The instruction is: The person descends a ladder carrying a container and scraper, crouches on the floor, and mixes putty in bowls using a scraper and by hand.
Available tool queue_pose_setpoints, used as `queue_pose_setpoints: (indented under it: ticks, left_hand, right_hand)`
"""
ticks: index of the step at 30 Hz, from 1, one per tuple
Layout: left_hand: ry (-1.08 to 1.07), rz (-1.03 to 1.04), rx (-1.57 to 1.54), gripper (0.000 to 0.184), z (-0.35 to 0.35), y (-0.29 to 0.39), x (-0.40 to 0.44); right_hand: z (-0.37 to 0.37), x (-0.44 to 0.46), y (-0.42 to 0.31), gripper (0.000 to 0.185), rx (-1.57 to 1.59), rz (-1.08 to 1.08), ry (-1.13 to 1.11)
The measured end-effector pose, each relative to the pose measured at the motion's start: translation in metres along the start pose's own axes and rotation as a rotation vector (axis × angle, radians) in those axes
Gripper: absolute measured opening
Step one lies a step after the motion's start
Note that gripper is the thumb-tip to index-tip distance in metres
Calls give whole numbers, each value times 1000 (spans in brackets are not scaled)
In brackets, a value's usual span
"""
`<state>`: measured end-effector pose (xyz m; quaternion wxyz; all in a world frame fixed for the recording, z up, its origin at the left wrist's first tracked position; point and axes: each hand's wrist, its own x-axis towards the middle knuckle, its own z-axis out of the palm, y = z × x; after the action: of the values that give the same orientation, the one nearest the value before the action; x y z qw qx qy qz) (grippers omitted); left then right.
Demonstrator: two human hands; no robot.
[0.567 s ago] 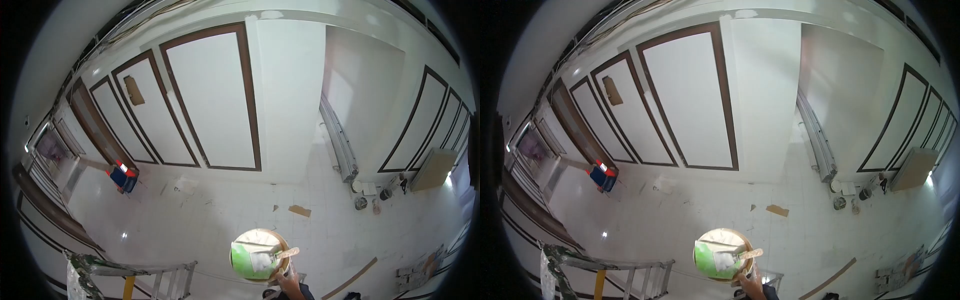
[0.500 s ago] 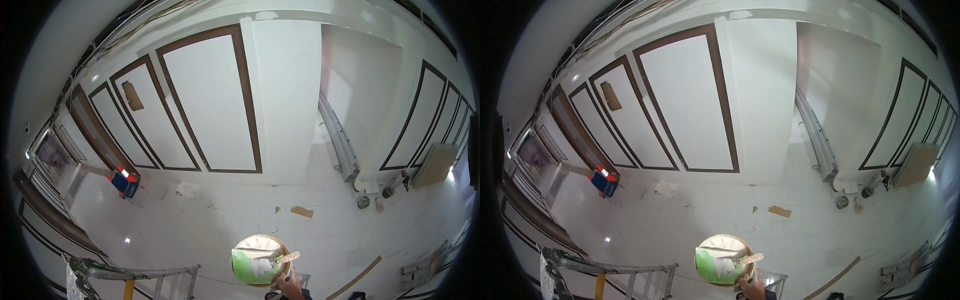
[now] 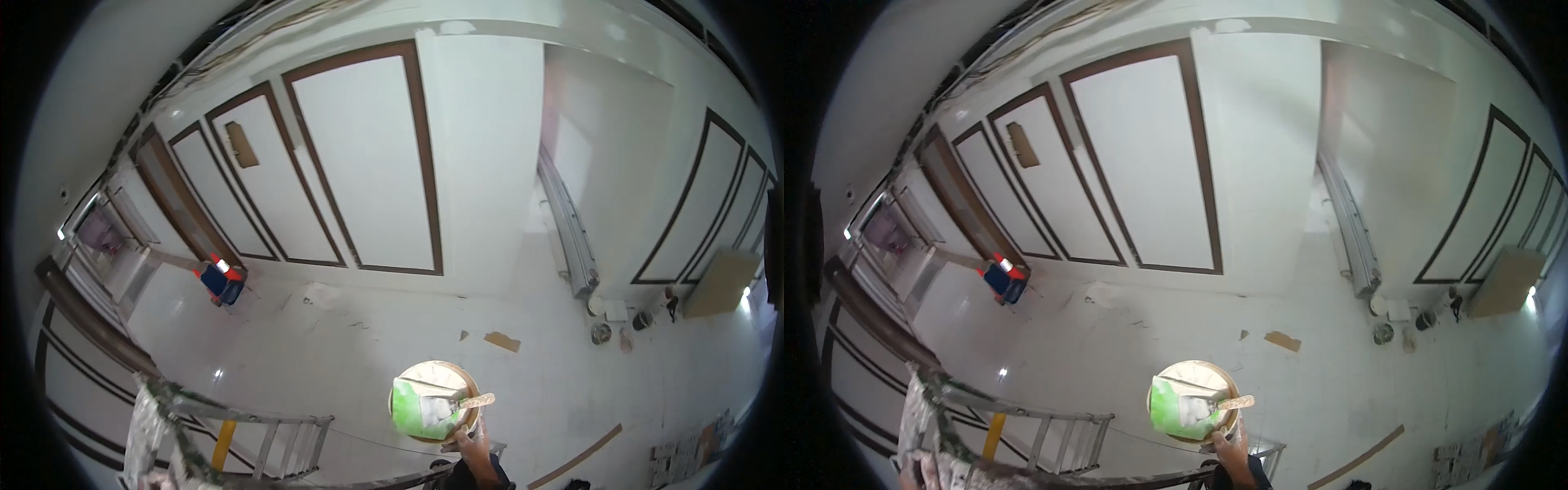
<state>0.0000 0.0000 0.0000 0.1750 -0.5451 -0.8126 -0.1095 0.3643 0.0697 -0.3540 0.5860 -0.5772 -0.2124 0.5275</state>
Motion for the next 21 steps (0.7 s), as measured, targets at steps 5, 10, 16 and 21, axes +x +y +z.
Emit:
queue_pose_setpoints:
  ticks: [5, 10, 16, 21]
  left_hand:
    - [-84, 99, -435, 45, -4, 15, 11]
    - [-81, 346, -223, 79, 3, 1, 10]
    - [-188, 303, -284, 81, 15, 7, 23]
    - [-107, 278, -287, 76, 14, 3, 24]
  right_hand:
    - [-26, -12, 0, 63, -75, -145, 8]
    - [-41, -58, -66, 55, -25, 6, -123]
    - [-105, -44, -14, 54, -398, -403, 64]
    - [-85, -42, 19, 56, -319, -247, 3]
